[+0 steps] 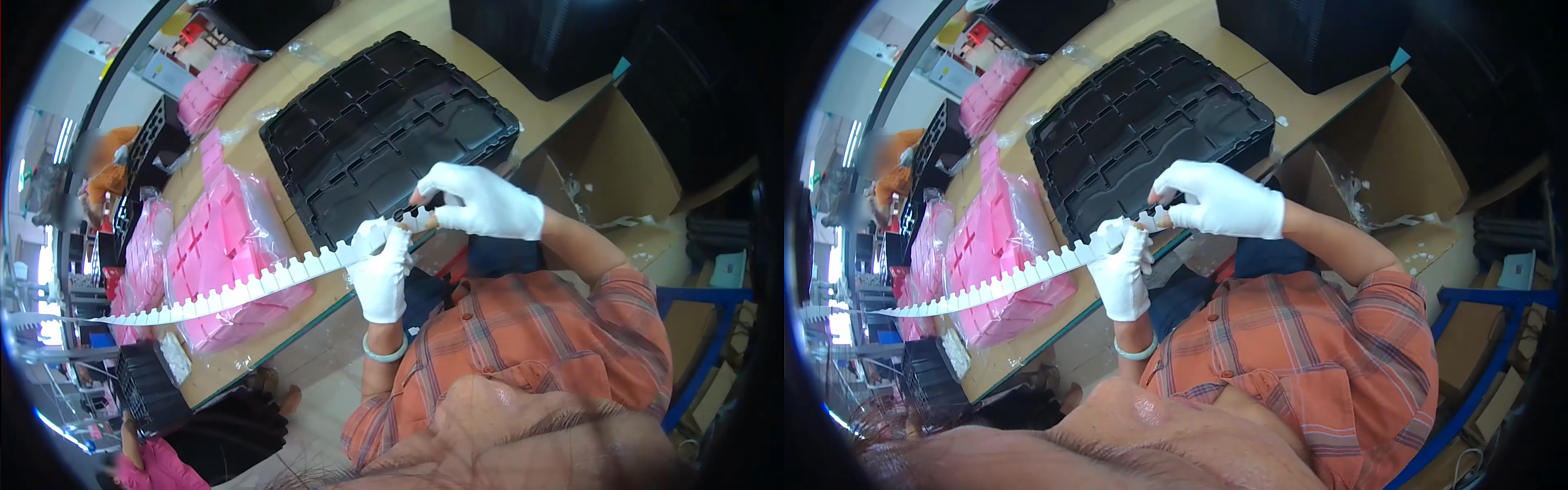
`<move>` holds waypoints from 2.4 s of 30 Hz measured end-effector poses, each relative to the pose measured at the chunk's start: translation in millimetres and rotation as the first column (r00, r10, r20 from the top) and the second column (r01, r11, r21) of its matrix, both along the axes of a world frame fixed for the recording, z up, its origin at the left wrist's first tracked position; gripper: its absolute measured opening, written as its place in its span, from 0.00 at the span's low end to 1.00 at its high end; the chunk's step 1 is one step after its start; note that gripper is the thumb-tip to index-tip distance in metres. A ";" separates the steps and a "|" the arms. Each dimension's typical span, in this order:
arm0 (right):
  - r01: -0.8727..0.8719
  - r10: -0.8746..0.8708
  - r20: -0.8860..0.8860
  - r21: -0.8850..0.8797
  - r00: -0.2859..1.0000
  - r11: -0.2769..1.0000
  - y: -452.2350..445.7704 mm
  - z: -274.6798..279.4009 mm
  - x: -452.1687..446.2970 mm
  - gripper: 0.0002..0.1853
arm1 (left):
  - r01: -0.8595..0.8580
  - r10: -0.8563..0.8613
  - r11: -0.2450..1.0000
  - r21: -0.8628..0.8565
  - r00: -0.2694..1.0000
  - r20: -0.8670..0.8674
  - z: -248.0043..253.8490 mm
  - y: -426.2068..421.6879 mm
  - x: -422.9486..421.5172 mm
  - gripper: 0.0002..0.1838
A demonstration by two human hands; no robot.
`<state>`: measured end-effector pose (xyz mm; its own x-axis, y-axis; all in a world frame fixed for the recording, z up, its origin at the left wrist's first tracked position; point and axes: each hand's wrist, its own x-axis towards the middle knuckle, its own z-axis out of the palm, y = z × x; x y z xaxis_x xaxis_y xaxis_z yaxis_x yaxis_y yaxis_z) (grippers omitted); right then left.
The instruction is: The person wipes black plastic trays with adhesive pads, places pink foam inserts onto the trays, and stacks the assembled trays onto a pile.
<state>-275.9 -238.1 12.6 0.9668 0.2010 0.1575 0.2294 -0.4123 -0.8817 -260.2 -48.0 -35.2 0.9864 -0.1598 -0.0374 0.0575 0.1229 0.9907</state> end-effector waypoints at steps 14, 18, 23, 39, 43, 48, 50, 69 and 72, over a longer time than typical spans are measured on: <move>-0.231 0.225 0.055 0.177 0.973 0.957 7.6 -3.7 30.7 0.03 | 0.216 -0.278 0.933 -0.288 0.940 -0.199 -22.1 33.2 8.1 0.09; 0.167 -0.163 0.176 -0.007 0.971 0.986 -69.2 -9.8 146.9 0.08 | 0.000 -0.005 0.995 -0.096 0.999 -0.048 -1.1 43.4 10.3 0.06; 0.466 -0.383 0.265 -0.478 0.885 0.745 -125.5 -46.8 273.2 0.09 | -0.130 0.128 0.986 -0.103 0.991 -0.027 -0.9 50.3 21.2 0.05; -0.552 0.517 -0.306 -0.034 0.799 0.833 -88.6 37.5 152.2 0.10 | -0.080 0.050 0.969 0.232 0.990 0.134 25.8 60.4 58.7 0.04; -0.686 0.699 -0.167 -0.441 0.696 0.578 -40.0 35.1 60.0 0.16 | 0.049 -0.060 0.990 0.136 0.995 0.074 37.5 49.8 84.2 0.05; -0.122 0.119 0.034 0.102 0.992 0.987 -12.2 -11.3 44.1 0.18 | 0.160 -0.181 0.974 0.160 0.975 0.126 44.8 22.2 85.4 0.05; -0.128 0.103 0.197 0.116 0.975 0.985 7.1 -25.9 38.5 0.21 | 0.124 -0.168 0.963 0.237 0.970 0.175 48.8 8.2 82.0 0.04; 0.358 0.000 0.680 -0.386 0.734 0.850 -144.3 -18.0 178.4 0.06 | 0.508 -0.659 0.746 0.431 0.656 0.367 36.5 -92.3 283.2 0.08; 0.479 0.111 0.728 -0.549 0.676 0.685 -152.8 -19.9 225.5 0.06 | 0.318 -0.643 0.739 0.594 0.596 0.481 34.3 -108.9 339.4 0.07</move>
